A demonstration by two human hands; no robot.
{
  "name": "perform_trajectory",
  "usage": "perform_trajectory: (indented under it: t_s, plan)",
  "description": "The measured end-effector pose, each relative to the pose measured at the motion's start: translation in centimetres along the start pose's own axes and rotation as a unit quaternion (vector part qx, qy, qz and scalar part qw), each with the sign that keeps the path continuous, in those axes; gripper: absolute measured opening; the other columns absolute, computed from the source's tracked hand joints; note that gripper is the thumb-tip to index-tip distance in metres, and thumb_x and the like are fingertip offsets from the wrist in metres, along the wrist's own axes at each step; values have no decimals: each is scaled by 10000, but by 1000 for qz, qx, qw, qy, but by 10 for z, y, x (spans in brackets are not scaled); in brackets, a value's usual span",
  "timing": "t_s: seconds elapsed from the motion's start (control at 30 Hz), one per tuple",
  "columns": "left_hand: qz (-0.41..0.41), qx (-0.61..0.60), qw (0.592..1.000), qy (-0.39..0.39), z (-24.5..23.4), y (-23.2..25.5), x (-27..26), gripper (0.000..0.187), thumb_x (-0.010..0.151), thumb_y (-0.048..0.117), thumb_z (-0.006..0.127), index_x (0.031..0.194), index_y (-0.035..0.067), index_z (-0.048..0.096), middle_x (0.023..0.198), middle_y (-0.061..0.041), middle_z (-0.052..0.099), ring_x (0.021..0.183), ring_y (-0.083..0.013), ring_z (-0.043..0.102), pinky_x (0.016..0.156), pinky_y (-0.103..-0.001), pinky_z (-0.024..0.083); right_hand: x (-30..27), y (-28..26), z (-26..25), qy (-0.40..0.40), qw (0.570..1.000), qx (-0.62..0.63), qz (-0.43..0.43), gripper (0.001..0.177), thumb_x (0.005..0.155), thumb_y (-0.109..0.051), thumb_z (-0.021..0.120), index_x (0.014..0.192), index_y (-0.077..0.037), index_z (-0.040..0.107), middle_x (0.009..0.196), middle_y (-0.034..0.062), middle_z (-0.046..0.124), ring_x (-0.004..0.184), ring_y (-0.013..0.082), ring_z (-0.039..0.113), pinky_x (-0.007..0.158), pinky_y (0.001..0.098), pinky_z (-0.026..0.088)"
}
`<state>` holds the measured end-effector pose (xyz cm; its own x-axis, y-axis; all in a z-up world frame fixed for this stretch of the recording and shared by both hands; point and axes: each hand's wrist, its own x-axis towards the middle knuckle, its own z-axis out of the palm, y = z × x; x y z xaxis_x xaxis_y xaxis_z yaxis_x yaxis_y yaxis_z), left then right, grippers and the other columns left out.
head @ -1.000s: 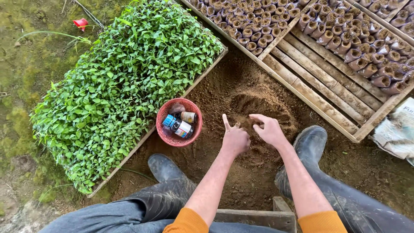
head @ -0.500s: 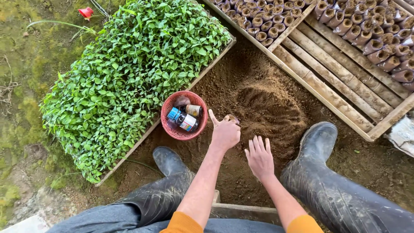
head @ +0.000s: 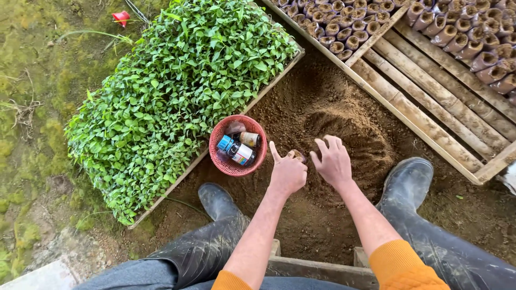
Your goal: The person sits on a low stool and repeatedly scoops soil from a pile on the ground, packs it into small plastic seedling pots, and places the filled pots into a wooden tray. The person also reaches into a red basket to retrieve small containers during the process.
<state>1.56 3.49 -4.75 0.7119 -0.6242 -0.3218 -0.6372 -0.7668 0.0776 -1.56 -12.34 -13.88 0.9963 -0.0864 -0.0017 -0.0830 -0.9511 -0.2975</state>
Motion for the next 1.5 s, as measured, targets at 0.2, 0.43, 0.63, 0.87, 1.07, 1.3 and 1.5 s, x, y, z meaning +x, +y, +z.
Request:
perform_trajectory:
  t_s: [0.2, 0.43, 0.63, 0.87, 1.07, 1.3, 1.5]
  plan:
    - [30, 63, 996, -58, -20, 9, -4, 325, 883, 254, 506, 1021, 289, 798, 1163, 66, 755, 1263, -183, 549, 1192, -801, -32, -13, -3, 40, -40, 996, -26, -76, 345, 986, -206, 583, 1326, -234, 638, 1442, 104, 551, 1368, 306, 527, 1042, 389, 532]
    - [93, 79, 990, -63, 6, 14, 15, 327, 902, 286, 507, 1040, 225, 796, 1150, 37, 753, 1261, -200, 538, 1198, -806, -47, -7, 31, 38, 10, 996, 84, -16, 243, 925, 6, 624, 1026, -156, 775, 1086, 46, 756, 1043, 243, 725, 905, 382, 608]
    - [102, 52, 993, -14, 41, 27, 30, 344, 878, 287, 531, 1088, 180, 782, 1181, 34, 745, 1287, -186, 523, 1188, -817, -38, 1, 15, -57, -33, 873, 481, 76, 284, 771, -17, 783, 999, -181, 828, 1005, 57, 800, 1032, 150, 701, 949, 379, 545]
    - [98, 53, 993, -44, 27, 43, 32, 369, 892, 319, 534, 1169, 211, 753, 1262, 35, 721, 1320, -174, 504, 1204, -777, -102, -11, 35, -34, -107, 984, 118, -85, 355, 823, 12, 545, 1088, -158, 709, 1309, 57, 662, 1227, 303, 604, 940, 436, 569]
    - [103, 50, 993, -21, 27, 50, 19, 356, 871, 266, 542, 1145, 214, 763, 1257, 9, 720, 1302, -183, 517, 1207, -785, -37, -37, 47, 7, -108, 986, -95, -89, 360, 859, -194, 635, 1200, -305, 660, 1296, -115, 630, 1249, 147, 548, 918, 328, 517]
    - [-57, -287, 937, 192, 84, 32, 17, 209, 993, 189, 484, 1003, 203, 692, 956, 14, 705, 977, -169, 673, 943, -414, 546, -50, 62, 46, -15, 1000, 4, 14, 183, 1028, -425, 545, 1105, -351, 693, 1128, -223, 706, 1129, -9, 605, 883, 225, 410]
    - [-276, -819, 495, -89, 113, 24, 43, 666, 1049, 560, 199, 1375, 60, 493, 1057, -198, 720, 813, -319, 764, 574, -315, 616, -44, 18, -6, 87, 982, 164, 21, 125, 985, -289, 661, 1054, -291, 766, 1127, -97, 755, 1074, 89, 666, 844, 260, 473]
